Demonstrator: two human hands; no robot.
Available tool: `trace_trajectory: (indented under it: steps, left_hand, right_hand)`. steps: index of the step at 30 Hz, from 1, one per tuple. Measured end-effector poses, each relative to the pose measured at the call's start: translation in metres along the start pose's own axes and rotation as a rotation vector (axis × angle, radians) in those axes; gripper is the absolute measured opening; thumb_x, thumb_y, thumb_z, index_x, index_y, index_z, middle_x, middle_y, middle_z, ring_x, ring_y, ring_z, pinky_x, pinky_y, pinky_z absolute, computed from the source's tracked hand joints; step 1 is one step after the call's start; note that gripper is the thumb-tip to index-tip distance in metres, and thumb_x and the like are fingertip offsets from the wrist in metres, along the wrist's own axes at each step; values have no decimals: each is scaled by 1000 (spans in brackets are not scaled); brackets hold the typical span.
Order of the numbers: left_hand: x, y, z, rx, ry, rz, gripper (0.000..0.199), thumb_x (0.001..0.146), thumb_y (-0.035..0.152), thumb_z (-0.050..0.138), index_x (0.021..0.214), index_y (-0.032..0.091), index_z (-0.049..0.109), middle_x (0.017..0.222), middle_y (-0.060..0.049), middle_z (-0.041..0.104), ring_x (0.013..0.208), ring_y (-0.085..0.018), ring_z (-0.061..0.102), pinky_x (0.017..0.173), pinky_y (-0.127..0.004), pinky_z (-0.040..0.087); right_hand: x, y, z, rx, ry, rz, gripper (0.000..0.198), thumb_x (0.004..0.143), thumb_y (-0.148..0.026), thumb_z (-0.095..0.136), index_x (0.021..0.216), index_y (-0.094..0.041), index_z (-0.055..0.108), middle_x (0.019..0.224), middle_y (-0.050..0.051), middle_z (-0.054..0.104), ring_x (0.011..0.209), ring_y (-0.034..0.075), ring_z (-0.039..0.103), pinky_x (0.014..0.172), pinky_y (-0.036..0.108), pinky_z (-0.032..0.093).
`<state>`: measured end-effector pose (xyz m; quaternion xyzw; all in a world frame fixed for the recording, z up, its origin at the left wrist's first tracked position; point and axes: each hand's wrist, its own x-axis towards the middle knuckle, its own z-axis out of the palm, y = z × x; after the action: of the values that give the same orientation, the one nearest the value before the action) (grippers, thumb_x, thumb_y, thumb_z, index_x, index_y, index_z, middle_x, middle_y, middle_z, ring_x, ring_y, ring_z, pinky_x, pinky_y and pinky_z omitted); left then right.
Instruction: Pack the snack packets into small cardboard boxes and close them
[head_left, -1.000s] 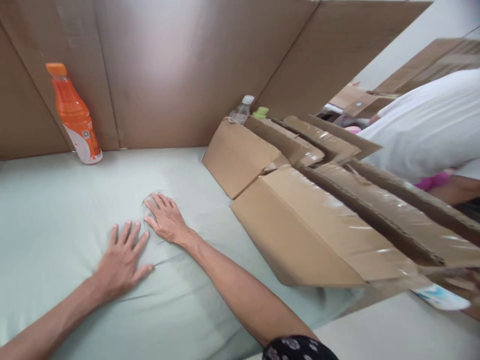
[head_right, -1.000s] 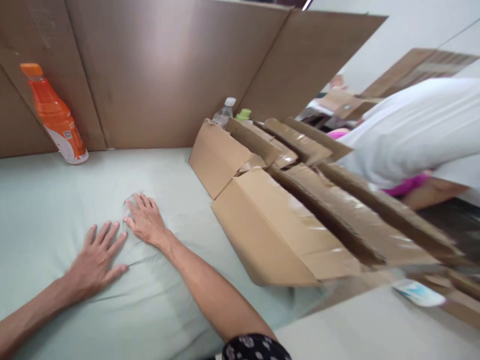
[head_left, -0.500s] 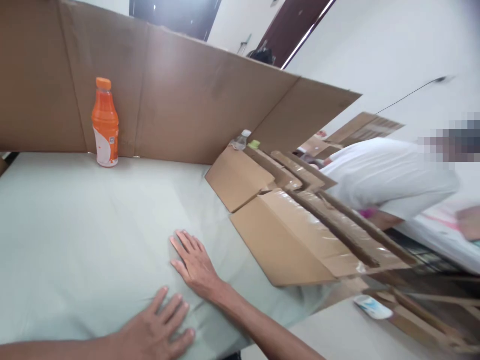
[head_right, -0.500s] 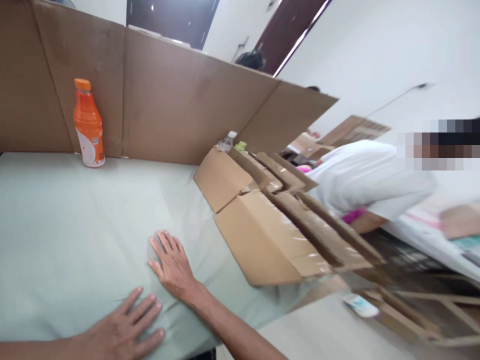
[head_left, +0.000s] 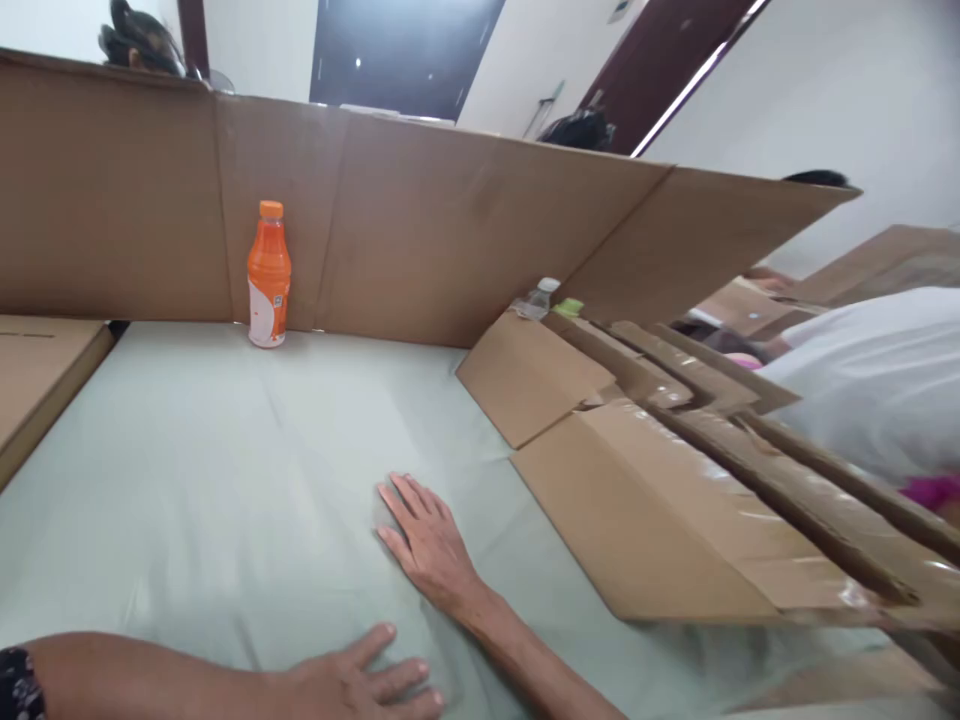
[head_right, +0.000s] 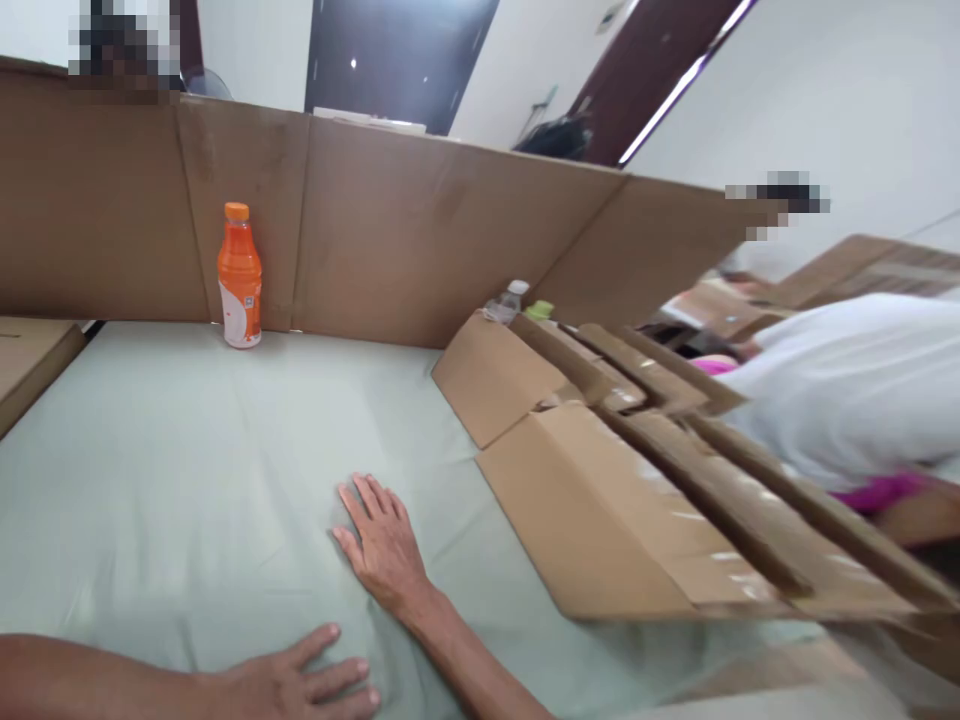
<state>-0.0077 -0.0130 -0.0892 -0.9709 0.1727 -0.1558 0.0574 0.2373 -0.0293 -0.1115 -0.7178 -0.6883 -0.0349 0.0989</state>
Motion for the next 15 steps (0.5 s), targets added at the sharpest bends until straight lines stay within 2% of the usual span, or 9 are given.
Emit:
trace_trajectory:
  steps: [2, 4, 6, 7, 9, 12, 13, 15]
  left_hand:
    - [2, 0, -23, -75, -37, 14, 45, 109, 22, 34, 124, 28, 77, 152, -4, 65, 143, -24, 58, 121, -47, 45]
    - [5, -3, -40, -173, -67, -2, 42, 109, 27, 37, 129, 30, 75, 154, -5, 63, 144, -22, 58, 124, -42, 43]
    - [8, -17, -48, -259, -102, -131, 38, 106, 37, 50, 138, 30, 69, 160, -6, 59, 148, -20, 55, 127, -34, 41]
    - [8, -28, -50, -281, -122, -230, 44, 103, 42, 57, 144, 28, 65, 163, -8, 55, 151, -21, 52, 129, -34, 38]
    - [4, -55, -48, -257, -152, -462, 59, 99, 46, 62, 153, 22, 56, 169, -14, 46, 157, -28, 44, 131, -44, 35]
    - [-14, -84, -43, -164, -184, -715, 62, 107, 43, 50, 160, 12, 44, 171, -25, 38, 160, -39, 37, 127, -61, 35]
    - [-22, -86, -42, -145, -198, -761, 61, 108, 43, 47, 160, 11, 45, 169, -27, 39, 159, -40, 39, 126, -63, 36]
    - [-38, -73, -41, -125, -225, -776, 58, 109, 45, 48, 158, 15, 49, 168, -25, 43, 157, -40, 42, 126, -63, 35]
  right_hand:
    - [-1, -1, 0, -7, 15, -7, 54, 106, -36, 48, 156, -20, 58, 164, 16, 53, 152, 35, 48, 121, 56, 43]
    - [-1, -2, 0, -6, 28, -22, 53, 106, -36, 49, 155, -20, 60, 163, 17, 54, 151, 36, 49, 120, 57, 43]
    - [-3, -5, -1, 12, 27, -58, 51, 106, -36, 49, 153, -19, 61, 162, 18, 54, 151, 36, 50, 120, 58, 44]
    - [-5, -7, -3, 30, 17, -87, 52, 106, -36, 49, 154, -19, 60, 163, 18, 53, 151, 36, 49, 120, 58, 43]
    - [-12, -15, -8, 78, -20, -152, 55, 106, -39, 52, 157, -21, 57, 166, 18, 50, 154, 37, 45, 121, 60, 42]
    - [-28, -31, -25, 172, -112, -233, 66, 102, -48, 61, 162, -24, 50, 171, 17, 42, 159, 38, 38, 126, 64, 35]
    - [-34, -36, -33, 209, -151, -258, 69, 101, -51, 63, 163, -25, 50, 172, 16, 40, 160, 38, 36, 128, 64, 33]
    - [-45, -46, -48, 291, -224, -297, 69, 101, -56, 62, 162, -27, 50, 174, 14, 38, 162, 36, 34, 131, 62, 29]
